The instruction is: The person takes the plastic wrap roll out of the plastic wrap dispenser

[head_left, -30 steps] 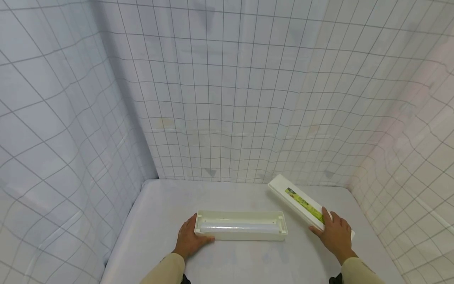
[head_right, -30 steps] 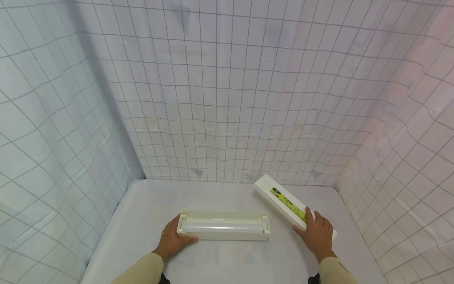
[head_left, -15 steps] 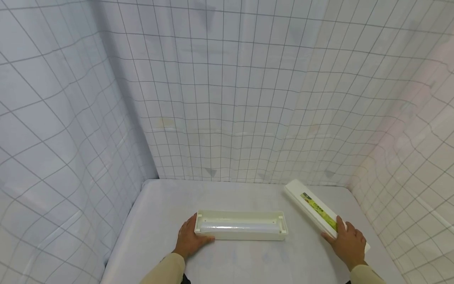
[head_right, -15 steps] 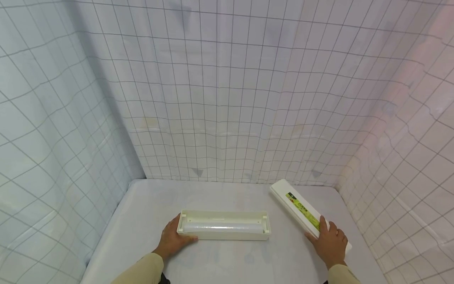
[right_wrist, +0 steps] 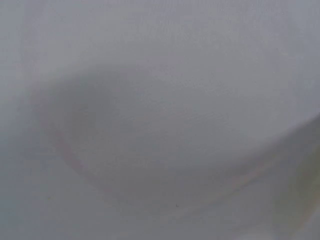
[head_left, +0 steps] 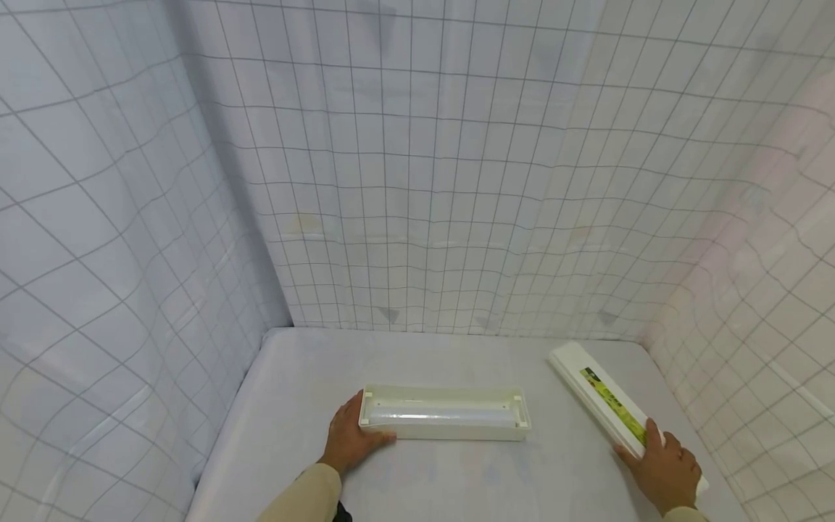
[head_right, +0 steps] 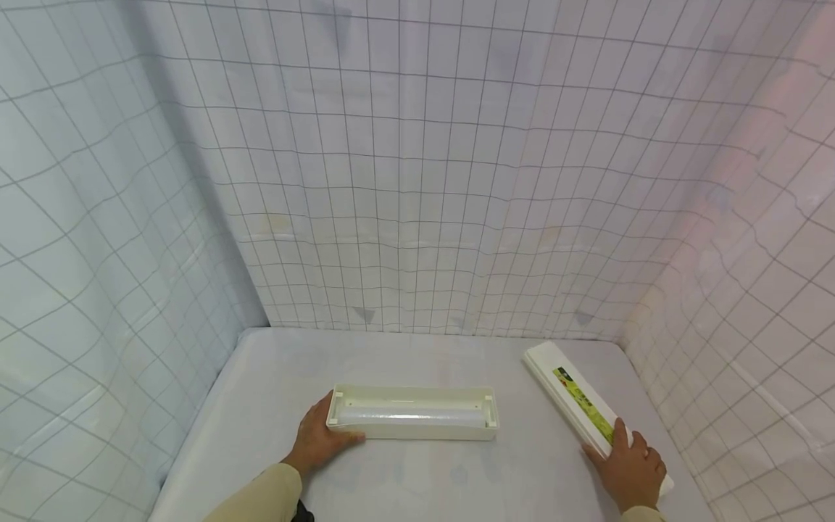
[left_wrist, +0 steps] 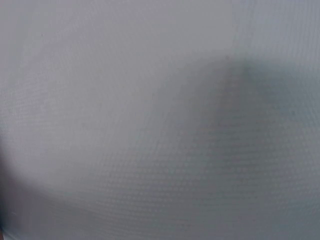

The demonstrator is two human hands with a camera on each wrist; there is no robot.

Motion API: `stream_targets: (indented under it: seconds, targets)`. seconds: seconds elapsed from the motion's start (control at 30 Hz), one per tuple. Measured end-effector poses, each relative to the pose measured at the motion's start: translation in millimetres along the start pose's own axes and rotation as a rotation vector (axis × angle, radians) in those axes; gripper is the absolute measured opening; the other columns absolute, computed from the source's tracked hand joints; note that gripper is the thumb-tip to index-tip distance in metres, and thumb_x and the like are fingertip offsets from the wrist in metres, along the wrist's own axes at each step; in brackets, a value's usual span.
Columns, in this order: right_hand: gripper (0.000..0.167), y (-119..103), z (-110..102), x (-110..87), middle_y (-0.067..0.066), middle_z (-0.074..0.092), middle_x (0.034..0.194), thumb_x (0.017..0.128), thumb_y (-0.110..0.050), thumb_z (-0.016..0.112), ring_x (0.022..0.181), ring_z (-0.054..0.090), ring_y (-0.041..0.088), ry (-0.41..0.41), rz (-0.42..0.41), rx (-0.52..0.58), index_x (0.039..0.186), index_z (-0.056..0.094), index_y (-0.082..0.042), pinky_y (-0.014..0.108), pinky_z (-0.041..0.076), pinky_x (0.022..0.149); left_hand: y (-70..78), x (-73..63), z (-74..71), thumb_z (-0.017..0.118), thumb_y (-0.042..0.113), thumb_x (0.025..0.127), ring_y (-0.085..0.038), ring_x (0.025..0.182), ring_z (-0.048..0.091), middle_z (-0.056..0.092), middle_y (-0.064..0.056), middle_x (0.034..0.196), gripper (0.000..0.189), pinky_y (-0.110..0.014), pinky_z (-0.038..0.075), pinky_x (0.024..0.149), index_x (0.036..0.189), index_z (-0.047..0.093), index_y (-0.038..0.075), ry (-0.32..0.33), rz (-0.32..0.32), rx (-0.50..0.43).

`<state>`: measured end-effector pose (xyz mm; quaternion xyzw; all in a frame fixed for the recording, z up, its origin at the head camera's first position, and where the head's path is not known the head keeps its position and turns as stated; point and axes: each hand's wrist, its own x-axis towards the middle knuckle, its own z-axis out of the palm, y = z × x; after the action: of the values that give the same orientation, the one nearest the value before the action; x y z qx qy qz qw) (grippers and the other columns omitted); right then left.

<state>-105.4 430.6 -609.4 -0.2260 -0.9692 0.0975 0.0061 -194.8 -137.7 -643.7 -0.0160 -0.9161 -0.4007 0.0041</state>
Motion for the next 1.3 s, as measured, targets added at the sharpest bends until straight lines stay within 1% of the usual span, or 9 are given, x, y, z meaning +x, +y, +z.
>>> stream_targets:
  seconds: [0.3, 0.53, 0.6, 0.73, 0.83, 0.93, 1.13, 1.23, 1.3]
  targets:
    - [0.097, 11.0, 3.1, -11.0, 0.043, 0.037, 0.136, 0.091, -0.072, 0.056, 0.124, 0.036, 0.069, -0.016, 0.121, 0.054, 0.148, 0.027, 0.000, 0.075, 0.035, 0.099, 1.4, -0.6, -0.6, 0.093, 0.058, 0.062, -0.039, 0.141, 0.044, 0.055, -0.012, 0.149, 0.118, -0.065, 0.025, 0.122, 0.155, 0.037, 0.011, -0.006, -0.012, 0.004]
    - [0.090, 28.4, 15.5, -23.1, 0.041, 0.047, 0.119, 0.090, -0.073, 0.055, 0.105, 0.049, 0.066, 0.061, 0.201, 0.029, 0.138, 0.035, 0.001, 0.069, 0.044, 0.088, 1.4, 0.1, -0.5, 0.093, 0.056, 0.062, -0.039, 0.142, 0.043, 0.054, -0.013, 0.150, 0.118, -0.064, 0.025, 0.122, 0.156, 0.037, 0.010, -0.007, -0.007, -0.011]
    - [0.092, 33.2, 17.6, -24.7, 0.040, 0.048, 0.117, 0.089, -0.075, 0.054, 0.103, 0.050, 0.066, 0.055, 0.221, 0.030, 0.138, 0.034, 0.000, 0.069, 0.044, 0.087, 1.3, 0.2, -0.4, 0.093, 0.056, 0.063, -0.039, 0.142, 0.044, 0.054, -0.013, 0.150, 0.118, -0.063, 0.025, 0.122, 0.156, 0.038, 0.010, -0.006, -0.005, -0.010]
    - [0.101, 39.9, 19.5, -24.8, 0.042, 0.039, 0.125, 0.087, -0.076, 0.057, 0.112, 0.044, 0.068, -0.037, 0.283, 0.024, 0.146, 0.025, 0.000, 0.072, 0.039, 0.095, 0.6, 0.3, 0.2, 0.093, 0.056, 0.063, -0.039, 0.141, 0.044, 0.054, -0.013, 0.150, 0.117, -0.064, 0.026, 0.121, 0.156, 0.037, 0.011, -0.003, -0.004, -0.002]
    - [0.103, 43.4, 21.8, -26.9, 0.044, 0.039, 0.124, 0.084, -0.067, 0.068, 0.114, 0.044, 0.067, -0.043, 0.304, -0.007, 0.146, 0.025, 0.003, 0.070, 0.040, 0.097, 0.3, 0.2, 0.3, 0.093, 0.056, 0.063, -0.039, 0.141, 0.044, 0.053, -0.013, 0.151, 0.117, -0.064, 0.027, 0.121, 0.156, 0.037, 0.011, -0.005, -0.005, -0.004]
    - [0.098, 47.4, 25.5, -32.3, 0.045, 0.041, 0.116, 0.083, -0.057, 0.075, 0.108, 0.045, 0.065, 0.008, 0.298, -0.003, 0.141, 0.027, 0.006, 0.068, 0.043, 0.092, 0.2, 0.1, -0.4, 0.093, 0.056, 0.063, -0.039, 0.140, 0.045, 0.054, -0.013, 0.150, 0.117, -0.063, 0.028, 0.120, 0.156, 0.038, 0.010, -0.003, 0.003, -0.010]
    - [0.088, 51.3, 31.1, -40.7, 0.045, 0.038, 0.110, 0.082, -0.044, 0.076, 0.105, 0.043, 0.066, 0.080, 0.309, 0.105, 0.135, 0.028, 0.007, 0.069, 0.039, 0.087, -0.2, -0.4, -1.0, 0.093, 0.055, 0.063, -0.038, 0.138, 0.046, 0.055, -0.013, 0.149, 0.116, -0.063, 0.029, 0.120, 0.155, 0.039, 0.010, 0.005, 0.012, -0.012]
    - [0.089, 49.4, 30.9, -41.8, 0.044, 0.036, 0.114, 0.085, -0.048, 0.073, 0.109, 0.041, 0.067, 0.063, 0.339, 0.113, 0.137, 0.027, 0.007, 0.070, 0.038, 0.091, -0.2, -0.5, -0.8, 0.093, 0.053, 0.063, -0.038, 0.138, 0.046, 0.055, -0.013, 0.149, 0.116, -0.063, 0.029, 0.120, 0.156, 0.038, 0.010, 0.005, 0.013, -0.018]
    - [0.098, 48.5, 30.1, -42.4, 0.044, 0.034, 0.117, 0.086, -0.063, 0.067, 0.113, 0.040, 0.067, 0.040, 0.361, 0.113, 0.139, 0.025, 0.007, 0.070, 0.037, 0.094, -0.3, -0.7, -0.4, 0.094, 0.053, 0.063, -0.038, 0.139, 0.046, 0.055, -0.013, 0.149, 0.117, -0.063, 0.028, 0.120, 0.156, 0.038, 0.010, 0.003, 0.013, -0.020]
